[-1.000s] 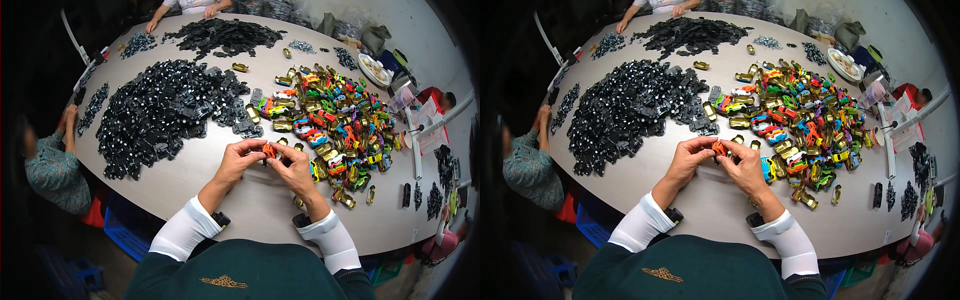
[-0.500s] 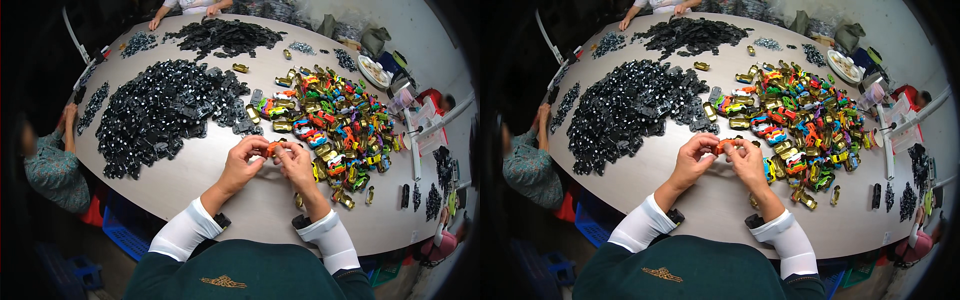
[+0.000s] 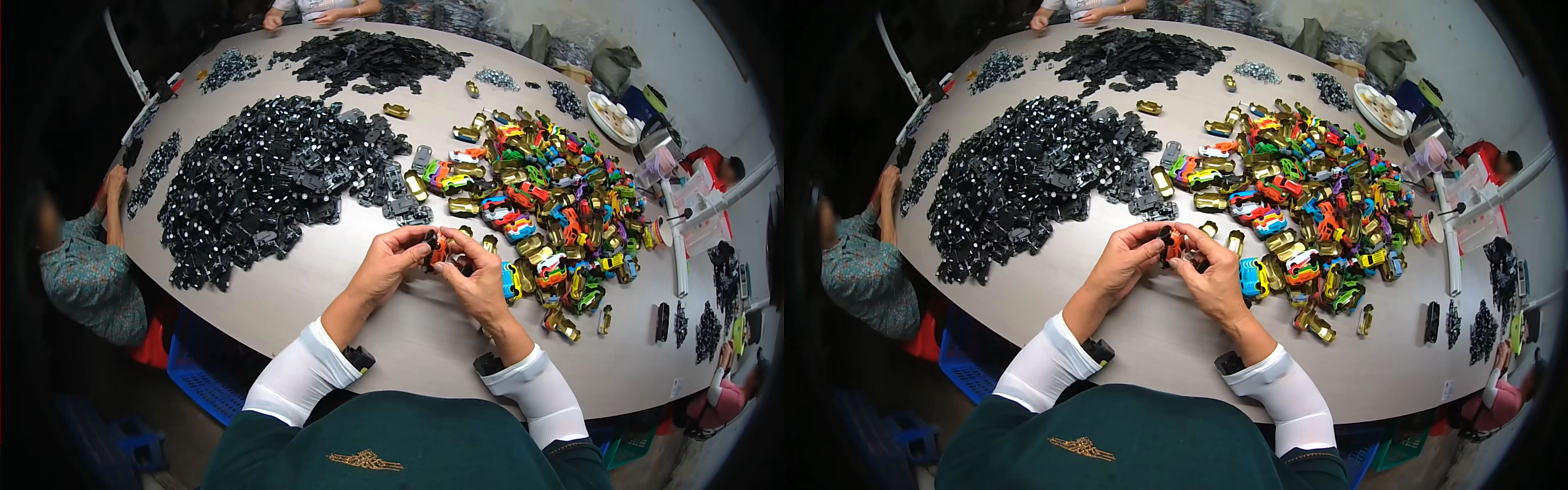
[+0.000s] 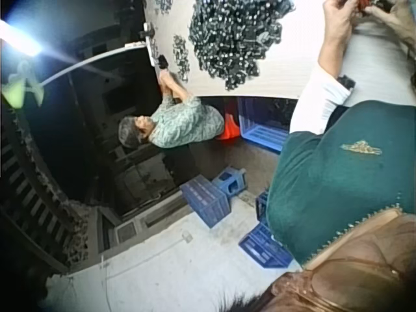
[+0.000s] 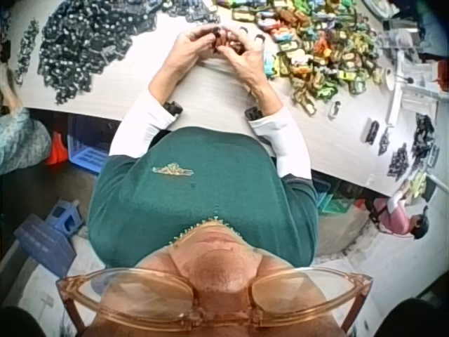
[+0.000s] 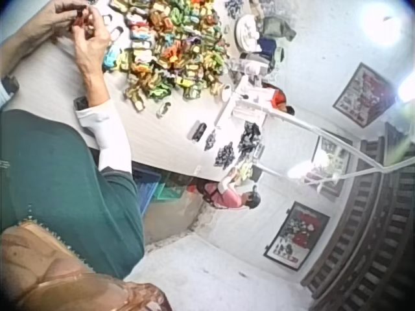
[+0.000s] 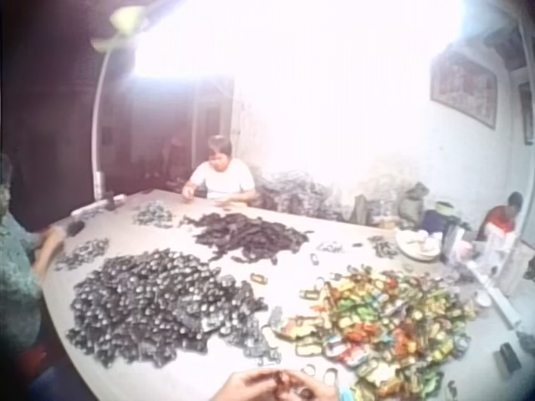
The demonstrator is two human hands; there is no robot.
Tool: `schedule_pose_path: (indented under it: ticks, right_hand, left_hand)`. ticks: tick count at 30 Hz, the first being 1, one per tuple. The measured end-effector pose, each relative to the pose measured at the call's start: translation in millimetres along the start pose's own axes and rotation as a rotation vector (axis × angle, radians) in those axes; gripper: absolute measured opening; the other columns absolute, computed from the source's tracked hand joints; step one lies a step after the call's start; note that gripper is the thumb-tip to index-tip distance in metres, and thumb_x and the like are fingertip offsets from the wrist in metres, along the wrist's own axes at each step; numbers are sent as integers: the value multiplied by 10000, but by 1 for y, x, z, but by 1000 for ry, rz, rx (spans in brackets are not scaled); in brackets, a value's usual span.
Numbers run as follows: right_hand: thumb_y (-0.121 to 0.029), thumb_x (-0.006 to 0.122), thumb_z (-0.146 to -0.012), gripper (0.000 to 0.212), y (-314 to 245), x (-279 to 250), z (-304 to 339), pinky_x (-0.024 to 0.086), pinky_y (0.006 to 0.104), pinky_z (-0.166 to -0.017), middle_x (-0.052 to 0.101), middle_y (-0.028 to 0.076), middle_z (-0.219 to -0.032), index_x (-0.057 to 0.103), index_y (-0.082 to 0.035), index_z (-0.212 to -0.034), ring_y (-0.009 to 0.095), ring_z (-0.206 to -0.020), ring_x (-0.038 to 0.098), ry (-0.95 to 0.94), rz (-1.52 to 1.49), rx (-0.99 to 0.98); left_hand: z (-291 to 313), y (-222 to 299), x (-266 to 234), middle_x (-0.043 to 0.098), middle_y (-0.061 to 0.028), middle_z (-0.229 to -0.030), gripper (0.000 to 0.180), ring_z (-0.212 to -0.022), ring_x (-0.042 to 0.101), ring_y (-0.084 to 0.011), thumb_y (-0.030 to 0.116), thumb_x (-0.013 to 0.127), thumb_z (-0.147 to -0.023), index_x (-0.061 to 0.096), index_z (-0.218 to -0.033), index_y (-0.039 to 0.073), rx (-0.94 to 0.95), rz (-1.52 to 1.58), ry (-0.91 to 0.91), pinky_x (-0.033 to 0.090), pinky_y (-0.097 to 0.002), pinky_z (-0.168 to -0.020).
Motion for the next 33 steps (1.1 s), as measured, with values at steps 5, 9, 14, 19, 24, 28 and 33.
schedule_pose_path:
  ticks: [5, 9, 14, 19, 24, 28, 33]
  right_hand:
    - [16, 692, -744, 500, -7, -1, 0, 509, 273, -643, 651, 97, -863, 623, -73, -1231, 153, -701, 616, -61, 193, -55]
    - [11, 691, -740, 504, -7, -2, -1, 519, 300, -646, 659, 132, -873, 618, -67, -1233, 210, -699, 641, -85, 230, -68]
    - [19, 679, -740, 508, -1, 0, 1, 524, 314, -657, 663, 154, -870, 608, -50, -1238, 245, -696, 653, -79, 326, -155]
    - [40, 661, -749, 509, -5, 2, 1, 528, 315, -674, 672, 153, -899, 604, -53, -1247, 240, -722, 664, -73, 243, -167]
    - [67, 644, -754, 520, -8, 2, 1, 529, 313, -697, 675, 138, -901, 606, -71, -1254, 223, -760, 668, -49, 215, -185]
    - [80, 634, -751, 525, -9, 2, 0, 530, 313, -701, 671, 133, -884, 610, -78, -1251, 218, -767, 669, -47, 220, -209]
    - [87, 630, -752, 524, -1, 4, 2, 533, 309, -705, 676, 129, -885, 615, -85, -1247, 218, -772, 674, -66, 221, -172]
  left_hand:
    - [2, -3, -1, 669, -104, -1072, 320, -943, 642, -152, 23, 626, -886, 593, -1199, -35, 17, 2, -17, 522, -282, -853]
    - [0, -6, -4, 652, -102, -1094, 305, -958, 643, -167, 20, 635, -880, 602, -1176, -46, 33, -40, -32, 523, -285, -868]
    - [1, -4, -1, 661, -89, -1050, 284, -921, 634, -146, 15, 649, -859, 634, -1136, -46, 107, -159, -14, 516, -270, -841]
    - [2, 1, -1, 674, -86, -1030, 287, -912, 628, -128, 30, 654, -853, 650, -1133, -33, 91, -127, -13, 512, -265, -827]
    - [4, 2, 1, 664, -113, -1070, 313, -943, 631, -143, 45, 622, -893, 603, -1192, -47, 45, -5, -42, 516, -272, -844]
    - [3, 4, 0, 655, -133, -1097, 339, -970, 635, -163, 34, 612, -904, 569, -1227, -58, -39, 156, -54, 521, -276, -850]
    - [1, -4, -4, 659, -129, -1087, 315, -958, 640, -166, 16, 620, -893, 593, -1199, -55, -34, 153, -10, 522, -273, -843]
Point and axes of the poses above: each hand's wrist, its own z-axis away from the middle knuckle, its own x-axis out of the palm, y = z × x, the point moved 3 cm from there along -z, towards the middle knuckle
